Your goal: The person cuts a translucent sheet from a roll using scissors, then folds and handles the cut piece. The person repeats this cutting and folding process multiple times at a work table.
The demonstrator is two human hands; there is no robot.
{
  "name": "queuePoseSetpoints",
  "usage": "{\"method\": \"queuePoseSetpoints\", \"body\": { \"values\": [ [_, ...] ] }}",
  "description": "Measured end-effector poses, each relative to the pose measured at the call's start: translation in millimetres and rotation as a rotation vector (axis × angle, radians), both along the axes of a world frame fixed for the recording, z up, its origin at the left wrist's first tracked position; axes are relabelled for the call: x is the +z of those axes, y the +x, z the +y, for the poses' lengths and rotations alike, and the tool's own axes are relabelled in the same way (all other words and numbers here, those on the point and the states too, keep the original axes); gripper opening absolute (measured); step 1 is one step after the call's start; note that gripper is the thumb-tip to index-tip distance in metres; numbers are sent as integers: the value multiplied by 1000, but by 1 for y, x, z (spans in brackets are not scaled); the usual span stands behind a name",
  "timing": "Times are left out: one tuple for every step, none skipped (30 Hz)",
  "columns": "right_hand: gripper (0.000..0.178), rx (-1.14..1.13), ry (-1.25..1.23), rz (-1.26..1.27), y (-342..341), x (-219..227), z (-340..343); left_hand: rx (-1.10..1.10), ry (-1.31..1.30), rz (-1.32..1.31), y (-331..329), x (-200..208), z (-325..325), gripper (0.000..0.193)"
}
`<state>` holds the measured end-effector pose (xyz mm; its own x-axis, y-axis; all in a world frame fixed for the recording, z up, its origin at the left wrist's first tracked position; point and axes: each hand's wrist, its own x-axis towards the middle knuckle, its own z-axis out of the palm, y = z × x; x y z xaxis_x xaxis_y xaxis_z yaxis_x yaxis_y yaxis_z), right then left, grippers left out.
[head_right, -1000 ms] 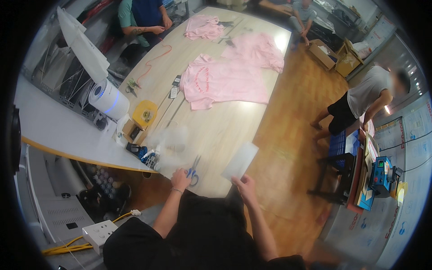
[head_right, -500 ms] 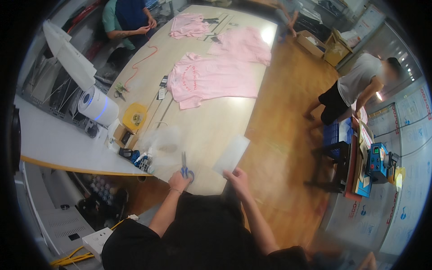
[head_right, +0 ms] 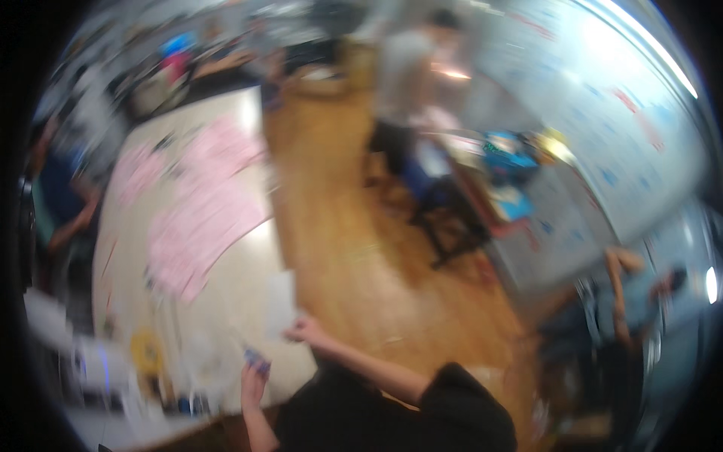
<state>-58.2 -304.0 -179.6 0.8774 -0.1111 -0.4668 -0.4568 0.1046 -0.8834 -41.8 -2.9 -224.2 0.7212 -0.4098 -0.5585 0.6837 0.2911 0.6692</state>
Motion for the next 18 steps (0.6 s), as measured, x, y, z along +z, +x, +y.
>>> {"method": "queuePoseSetpoints", "body": {
  "values": [
    [33, -2, 54, -92, 2, 4, 0, 13, -4, 26, 1, 11, -10, 40],
    [32, 48, -158, -34, 12, 2, -1, -5, -53, 24, 4, 6, -14, 44],
    [29, 31, -48, -105, 13, 5, 1, -7, -132, -24, 1, -5, -18, 45],
    [28, 4, -8, -156, 14, 17, 3, 41, -152, -80, -5, 5, -30, 45],
    [29, -26, 63, -180, 13, 33, 4, 8, -118, -145, -4, 18, -43, 42],
    [29, -54, 74, -230, 17, 37, 3, -74, -49, -221, -1, 34, -62, 40],
    [29, -69, 89, -276, 20, 40, -1, -158, 13, -294, 4, 49, -78, 38],
    [29, -101, 65, -303, 19, 54, -3, -224, 60, -356, 9, 62, -91, 36],
    [29, -116, 43, -328, 16, 71, -5, -277, 95, -411, 12, 73, -100, 34],
    [28, -175, 84, -342, 13, 73, -5, -328, 106, -445, 14, 77, -108, 31],
    [28, -188, 56, -332, 10, 73, -11, -380, 121, -486, 18, 81, -115, 29],
    [29, -194, 28, -324, 8, 74, -16, -419, 133, -522, 23, 84, -119, 27],
    [29, -200, 4, -312, 4, 71, -20, -454, 136, -550, 26, 84, -119, 25],
    [29, -223, 1, -314, 0, 66, -22, -488, 143, -585, 32, 85, -119, 23],
    [29, -226, 8, -324, -3, 62, -25, -516, 146, -614, 36, 85, -119, 21],
    [29, -227, 17, -330, -10, 59, -26, -532, 138, -628, 38, 90, -121, 19],
    [28, -225, 26, -336, -14, 58, -27, -526, 162, -638, 32, 93, -124, 20],
    [28, -277, 38, -364, -15, 49, -24, -508, 171, -632, 29, 95, -128, 20]
  ]
}}
